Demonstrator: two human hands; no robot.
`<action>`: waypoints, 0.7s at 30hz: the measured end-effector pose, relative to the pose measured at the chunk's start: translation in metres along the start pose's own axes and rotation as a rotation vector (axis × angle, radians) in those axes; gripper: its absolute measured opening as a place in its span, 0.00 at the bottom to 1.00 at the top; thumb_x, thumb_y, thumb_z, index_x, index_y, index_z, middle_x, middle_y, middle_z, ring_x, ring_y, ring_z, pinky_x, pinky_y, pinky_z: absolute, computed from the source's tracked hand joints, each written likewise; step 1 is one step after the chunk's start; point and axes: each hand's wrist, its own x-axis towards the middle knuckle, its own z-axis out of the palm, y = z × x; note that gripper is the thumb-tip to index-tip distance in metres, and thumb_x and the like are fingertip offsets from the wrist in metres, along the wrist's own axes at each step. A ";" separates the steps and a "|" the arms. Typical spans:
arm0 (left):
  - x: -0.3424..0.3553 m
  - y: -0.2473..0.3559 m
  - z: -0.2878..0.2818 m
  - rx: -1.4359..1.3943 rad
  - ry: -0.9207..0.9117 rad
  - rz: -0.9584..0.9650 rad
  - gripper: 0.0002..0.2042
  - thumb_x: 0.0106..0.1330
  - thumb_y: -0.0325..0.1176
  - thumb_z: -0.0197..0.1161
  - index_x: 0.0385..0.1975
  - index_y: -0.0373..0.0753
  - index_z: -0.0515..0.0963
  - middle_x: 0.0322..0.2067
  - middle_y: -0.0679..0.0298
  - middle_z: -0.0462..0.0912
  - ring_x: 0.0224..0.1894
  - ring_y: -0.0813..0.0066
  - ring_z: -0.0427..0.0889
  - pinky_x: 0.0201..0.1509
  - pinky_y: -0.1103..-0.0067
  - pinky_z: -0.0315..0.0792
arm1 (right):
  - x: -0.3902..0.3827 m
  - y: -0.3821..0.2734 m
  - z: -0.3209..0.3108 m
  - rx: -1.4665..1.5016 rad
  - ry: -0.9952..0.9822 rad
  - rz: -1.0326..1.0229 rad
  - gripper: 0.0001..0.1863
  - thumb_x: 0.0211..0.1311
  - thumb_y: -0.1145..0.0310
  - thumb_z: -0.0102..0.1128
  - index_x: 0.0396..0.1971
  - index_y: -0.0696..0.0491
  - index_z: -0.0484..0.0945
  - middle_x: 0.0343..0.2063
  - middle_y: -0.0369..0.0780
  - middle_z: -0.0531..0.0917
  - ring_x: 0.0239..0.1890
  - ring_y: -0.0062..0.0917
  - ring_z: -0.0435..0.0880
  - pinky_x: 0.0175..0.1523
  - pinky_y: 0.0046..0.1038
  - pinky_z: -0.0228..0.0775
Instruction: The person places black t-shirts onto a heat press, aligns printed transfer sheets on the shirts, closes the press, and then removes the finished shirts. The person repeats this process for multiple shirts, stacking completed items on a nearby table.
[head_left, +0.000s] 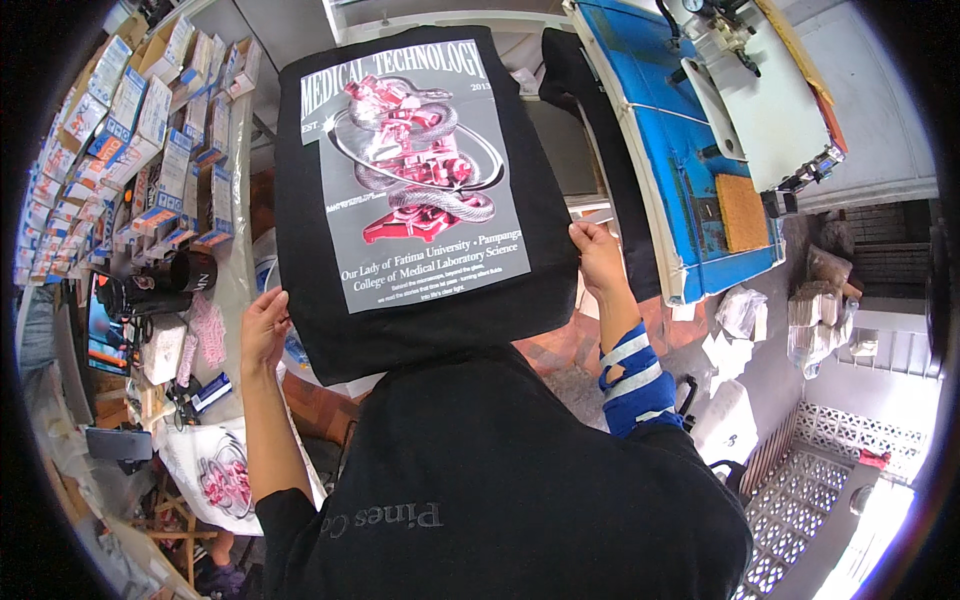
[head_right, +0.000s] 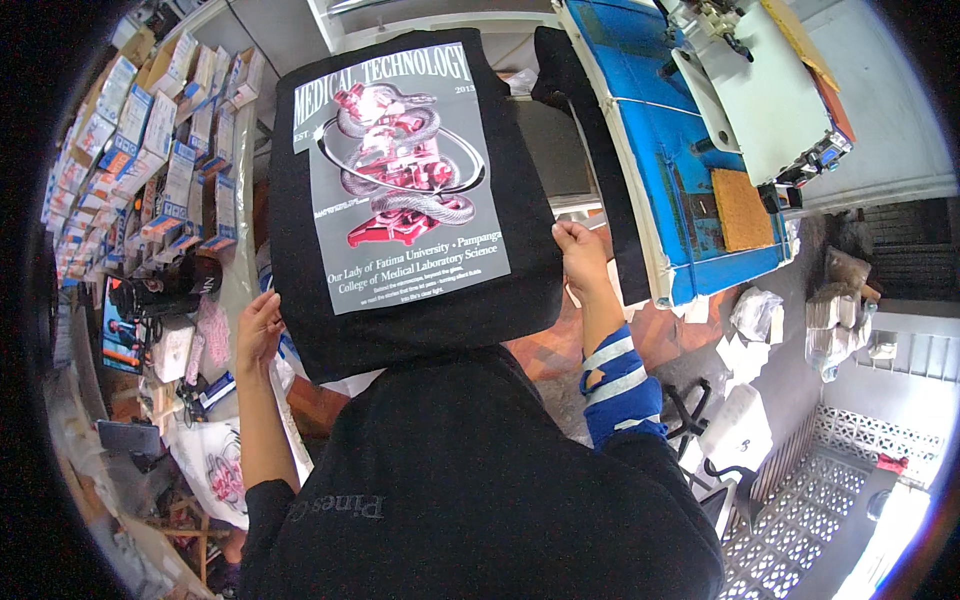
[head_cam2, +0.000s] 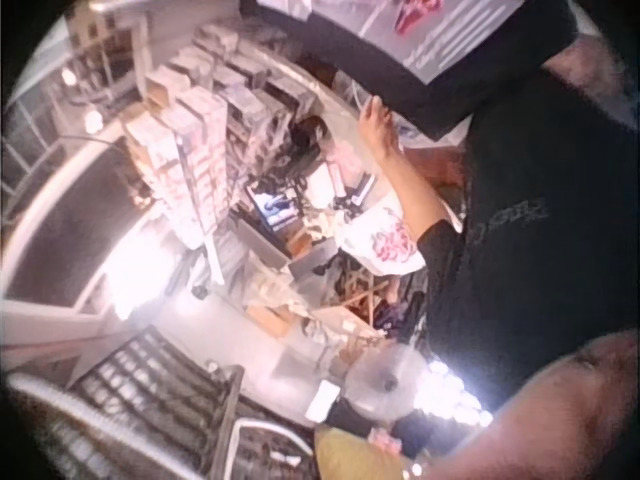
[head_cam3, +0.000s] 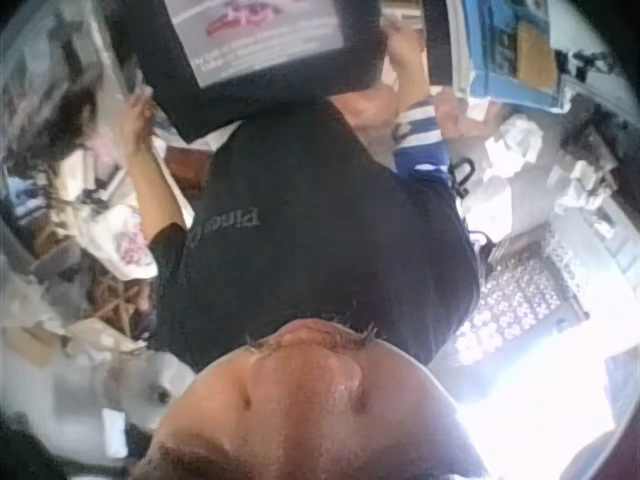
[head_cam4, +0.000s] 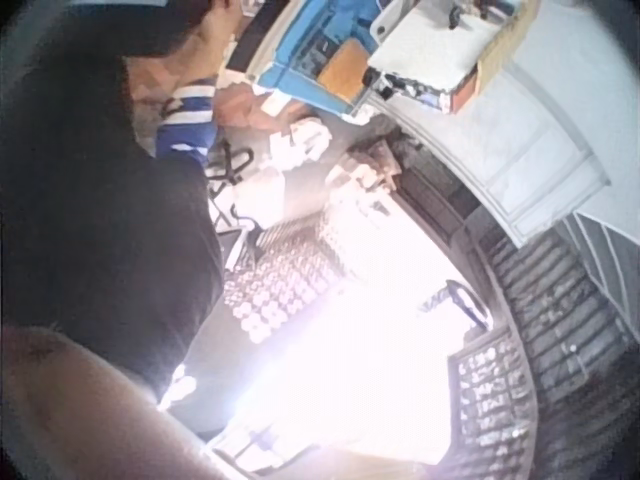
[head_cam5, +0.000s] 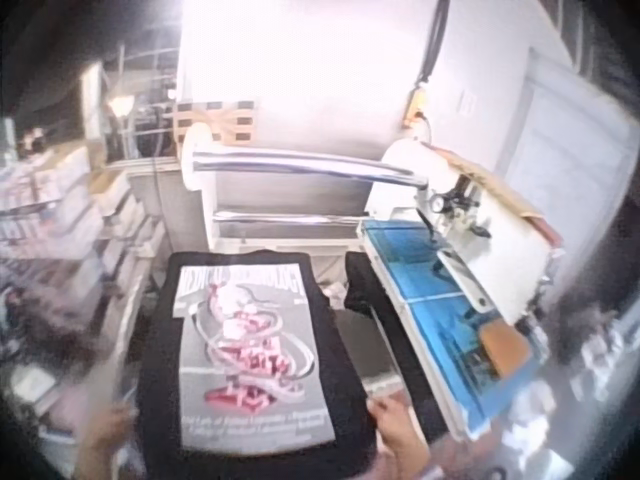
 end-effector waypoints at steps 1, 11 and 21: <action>0.001 -0.005 -0.002 -0.006 0.001 0.002 0.13 0.72 0.31 0.66 0.52 0.33 0.79 0.34 0.69 0.85 0.31 0.85 0.81 0.35 0.85 0.75 | 0.003 0.003 -0.002 -0.008 -0.018 -0.013 0.12 0.75 0.68 0.59 0.47 0.60 0.83 0.40 0.37 0.86 0.42 0.20 0.83 0.51 0.23 0.74; -0.020 -0.012 0.036 0.714 0.347 0.334 0.10 0.69 0.30 0.68 0.46 0.33 0.82 0.40 0.64 0.85 0.35 0.74 0.83 0.42 0.77 0.77 | -0.034 -0.004 0.017 -0.753 0.261 -0.125 0.12 0.67 0.66 0.68 0.45 0.57 0.85 0.37 0.40 0.87 0.44 0.28 0.84 0.54 0.28 0.72; -0.026 -0.010 0.118 1.129 0.130 1.050 0.13 0.61 0.30 0.73 0.45 0.39 0.86 0.53 0.59 0.84 0.63 0.54 0.77 0.74 0.54 0.61 | -0.060 -0.001 0.087 -0.966 0.025 -1.101 0.13 0.58 0.72 0.69 0.43 0.53 0.83 0.49 0.43 0.83 0.58 0.43 0.79 0.67 0.47 0.66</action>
